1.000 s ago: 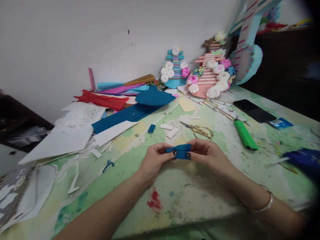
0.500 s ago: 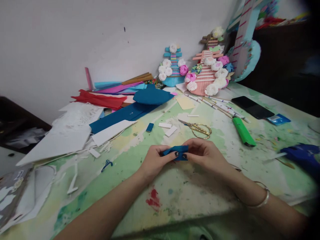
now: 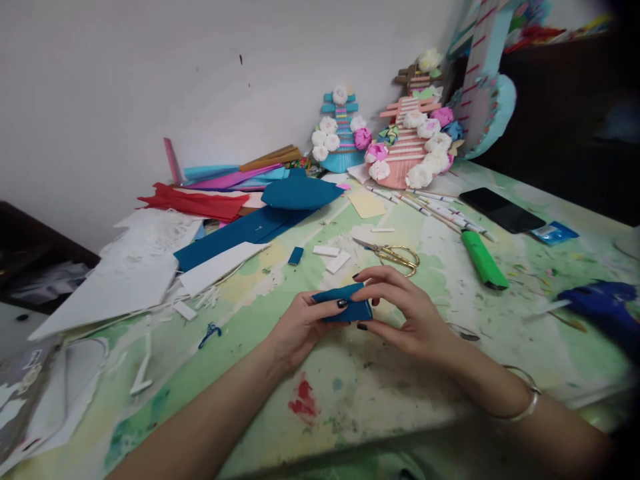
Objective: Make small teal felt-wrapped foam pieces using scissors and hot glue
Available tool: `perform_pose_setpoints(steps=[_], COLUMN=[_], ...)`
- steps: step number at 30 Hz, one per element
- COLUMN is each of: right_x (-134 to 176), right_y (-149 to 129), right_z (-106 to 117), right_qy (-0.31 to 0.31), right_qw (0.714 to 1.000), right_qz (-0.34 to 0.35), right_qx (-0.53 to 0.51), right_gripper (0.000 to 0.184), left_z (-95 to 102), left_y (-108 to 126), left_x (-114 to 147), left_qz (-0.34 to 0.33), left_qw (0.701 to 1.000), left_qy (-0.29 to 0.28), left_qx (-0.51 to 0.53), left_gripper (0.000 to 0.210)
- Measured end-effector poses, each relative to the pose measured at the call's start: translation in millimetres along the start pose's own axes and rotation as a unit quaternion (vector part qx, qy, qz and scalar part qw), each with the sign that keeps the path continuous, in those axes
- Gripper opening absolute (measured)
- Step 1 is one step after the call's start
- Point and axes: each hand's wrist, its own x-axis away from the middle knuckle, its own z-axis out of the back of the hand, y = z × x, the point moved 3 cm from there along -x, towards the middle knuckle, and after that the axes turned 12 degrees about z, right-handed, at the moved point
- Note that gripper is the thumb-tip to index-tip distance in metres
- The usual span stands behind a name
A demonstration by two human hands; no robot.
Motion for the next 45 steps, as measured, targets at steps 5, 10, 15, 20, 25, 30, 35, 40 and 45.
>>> perform_pose_setpoints(steps=[5, 10, 15, 20, 25, 30, 35, 40, 45], right_x=[0.7, 0.5, 0.1, 0.3, 3.9, 10.4, 9.0, 10.5, 12.5], right_y=[-0.6, -1.8, -3.2, -3.5, 2.9, 18.2, 18.8, 22.7, 29.8], right_z=[0.2, 1.9, 2.9, 3.4, 1.8, -5.0, -13.7, -12.6, -12.5], right_qy=[0.010, 0.023, 0.023, 0.024, 0.044, 0.123, 0.047, 0.064, 0.061], right_qw=[1.000, 1.000, 1.000, 1.000, 0.989, 0.932, 0.904, 0.908, 0.907], right_qz=[0.002, 0.001, -0.006, -0.012, -0.085, -0.236, -0.300, -0.312, -0.326], right_qx=[-0.006, -0.010, -0.002, -0.016, -0.112, -0.244, -0.301, -0.271, -0.262], right_gripper=[0.022, 0.018, 0.019, 0.020, 0.045, 0.043, 0.020, 0.019, 0.012], left_z=[0.1, 1.4, 2.3, 1.7, 1.7, -0.9, 3.8, 8.7, 10.8], left_y=[-1.3, -2.1, -3.6, -3.9, -2.8, -4.1, -9.4, -6.5, 0.2], left_x=[-0.1, -0.6, -1.0, 0.0, -0.6, -1.4, -1.7, -3.3, -5.2], left_qz=[0.006, 0.007, 0.009, 0.007, 0.003, -0.013, -0.008, -0.034, -0.069], left_qw=[1.000, 1.000, 1.000, 1.000, 0.998, 0.999, 0.994, 0.980, 0.962], left_qy=[-0.004, 0.015, 0.025, 0.027, 0.050, 0.041, 0.070, 0.108, 0.126], left_qx=[-0.004, 0.005, 0.001, 0.008, 0.024, -0.017, -0.084, -0.162, -0.233], left_gripper=[0.019, 0.019, 0.021, 0.021, 0.024, 0.023, 0.022, 0.023, 0.018])
